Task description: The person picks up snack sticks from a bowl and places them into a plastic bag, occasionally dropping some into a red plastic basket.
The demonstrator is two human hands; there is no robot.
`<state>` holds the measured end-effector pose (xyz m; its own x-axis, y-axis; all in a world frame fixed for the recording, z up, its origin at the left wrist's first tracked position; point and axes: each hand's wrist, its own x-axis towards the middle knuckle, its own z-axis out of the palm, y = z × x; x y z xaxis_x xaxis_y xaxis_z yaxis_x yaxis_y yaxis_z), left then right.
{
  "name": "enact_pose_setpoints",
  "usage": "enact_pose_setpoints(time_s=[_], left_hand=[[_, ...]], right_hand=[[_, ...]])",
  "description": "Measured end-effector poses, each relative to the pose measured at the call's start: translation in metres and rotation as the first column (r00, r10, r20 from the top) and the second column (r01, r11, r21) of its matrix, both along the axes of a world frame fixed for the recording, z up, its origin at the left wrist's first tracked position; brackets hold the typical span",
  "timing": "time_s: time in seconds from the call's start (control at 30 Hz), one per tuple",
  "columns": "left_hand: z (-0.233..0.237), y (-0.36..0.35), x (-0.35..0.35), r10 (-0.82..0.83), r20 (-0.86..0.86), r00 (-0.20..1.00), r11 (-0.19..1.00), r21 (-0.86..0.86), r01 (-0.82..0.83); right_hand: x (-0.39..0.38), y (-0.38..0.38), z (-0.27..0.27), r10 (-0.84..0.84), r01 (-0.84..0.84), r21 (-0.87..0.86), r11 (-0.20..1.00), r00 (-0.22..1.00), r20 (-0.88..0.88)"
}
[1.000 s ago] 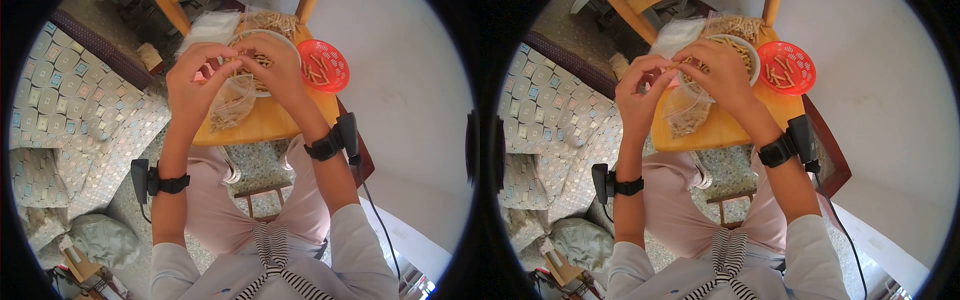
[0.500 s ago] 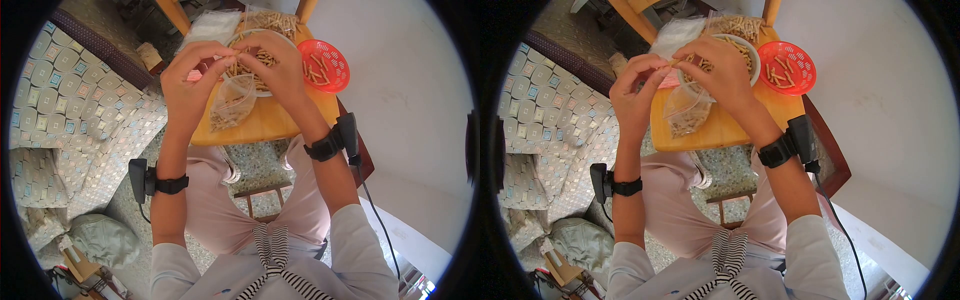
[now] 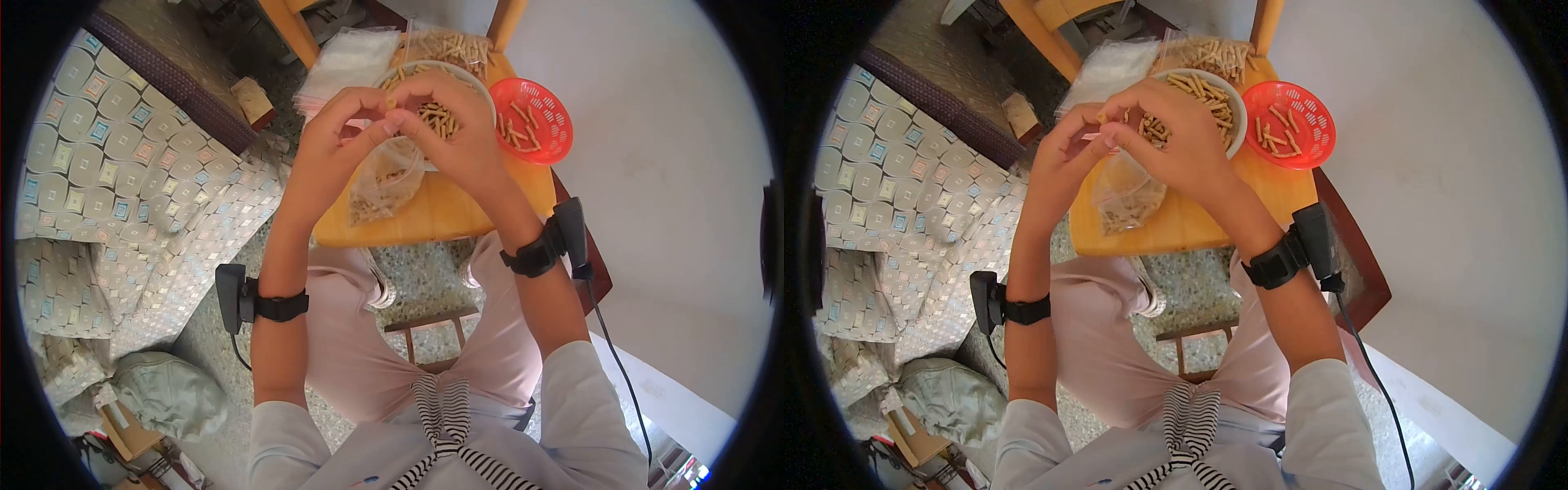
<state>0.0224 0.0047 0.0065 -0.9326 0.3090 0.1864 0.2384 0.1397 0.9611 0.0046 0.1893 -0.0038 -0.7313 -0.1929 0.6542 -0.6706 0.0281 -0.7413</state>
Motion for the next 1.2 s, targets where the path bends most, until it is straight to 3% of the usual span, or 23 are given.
enact_pose_setpoints(time_s=[0.1, 0.2, 0.4, 0.53, 0.6, 0.73, 0.77, 0.9, 0.97, 1.03, 1.1, 1.17, 1.2], left_hand=[[0.002, -0.002, 0.0, 0.021, -0.044, 0.999, 0.994, -0.103, -0.026], [0.002, 0.0, -0.001, 0.087, -0.146, 0.985, 0.993, -0.071, -0.098], [0.01, -0.003, -0.001, 0.143, -0.135, 0.98, 0.983, -0.099, -0.157], [0.013, -0.012, 0.0, 0.183, -0.167, 0.969, 0.979, -0.064, -0.196], [0.012, -0.016, -0.002, 0.262, -0.277, 0.924, 0.957, -0.045, -0.285], [0.014, -0.014, 0.001, 0.287, -0.365, 0.886, 0.927, -0.129, -0.353], [0.014, -0.015, 0.0, 0.273, -0.37, 0.888, 0.931, -0.132, -0.342], [0.016, -0.013, -0.002, 0.233, -0.37, 0.899, 0.94, -0.152, -0.306], [0.022, -0.01, 0.001, 0.205, -0.335, 0.92, 0.954, -0.139, -0.264], [0.028, -0.009, 0.004, 0.17, -0.296, 0.94, 0.968, -0.128, -0.215], [0.029, -0.014, 0.004, -0.022, -0.3, 0.954, 0.965, -0.257, -0.058], [0.027, -0.009, 0.008, -0.075, -0.296, 0.952, 0.953, -0.303, -0.019], [0.024, -0.007, 0.009, -0.126, -0.286, 0.95, 0.936, -0.351, 0.019]], right_hand=[[-0.001, 0.001, -0.001, 0.025, -0.024, 0.019, 1.0, 0.998, -0.059], [0.0, 0.001, 0.0, 0.01, -0.001, 0.074, 0.997, 0.993, -0.115], [0.001, 0.002, 0.002, -0.002, 0.01, 0.076, 0.997, 0.994, -0.105], [-0.001, -0.002, -0.002, -0.057, 0.058, 0.067, 0.996, 0.998, -0.012], [-0.001, -0.003, -0.007, -0.074, 0.074, 0.085, 0.994, 0.997, -0.003], [0.001, -0.009, -0.012, 0.002, -0.009, 0.042, 0.999, 0.986, 0.167], [0.001, -0.01, -0.013, 0.03, -0.038, 0.026, 0.999, 0.971, 0.238], [-0.004, -0.006, -0.016, 0.094, -0.115, 0.082, 0.99, 0.969, 0.23], [-0.009, 0.003, -0.017, 0.186, -0.234, 0.23, 0.945, 0.959, 0.212], [-0.018, 0.012, -0.022, 0.187, -0.237, 0.201, 0.951, 0.953, 0.237], [-0.026, 0.022, -0.025, 0.189, -0.236, 0.169, 0.957, 0.948, 0.257], [-0.031, 0.032, -0.027, -0.084, -0.013, 0.364, 0.931, 0.964, 0.251], [-0.031, 0.034, -0.028, -0.08, -0.017, 0.362, 0.932, 0.965, 0.25]])
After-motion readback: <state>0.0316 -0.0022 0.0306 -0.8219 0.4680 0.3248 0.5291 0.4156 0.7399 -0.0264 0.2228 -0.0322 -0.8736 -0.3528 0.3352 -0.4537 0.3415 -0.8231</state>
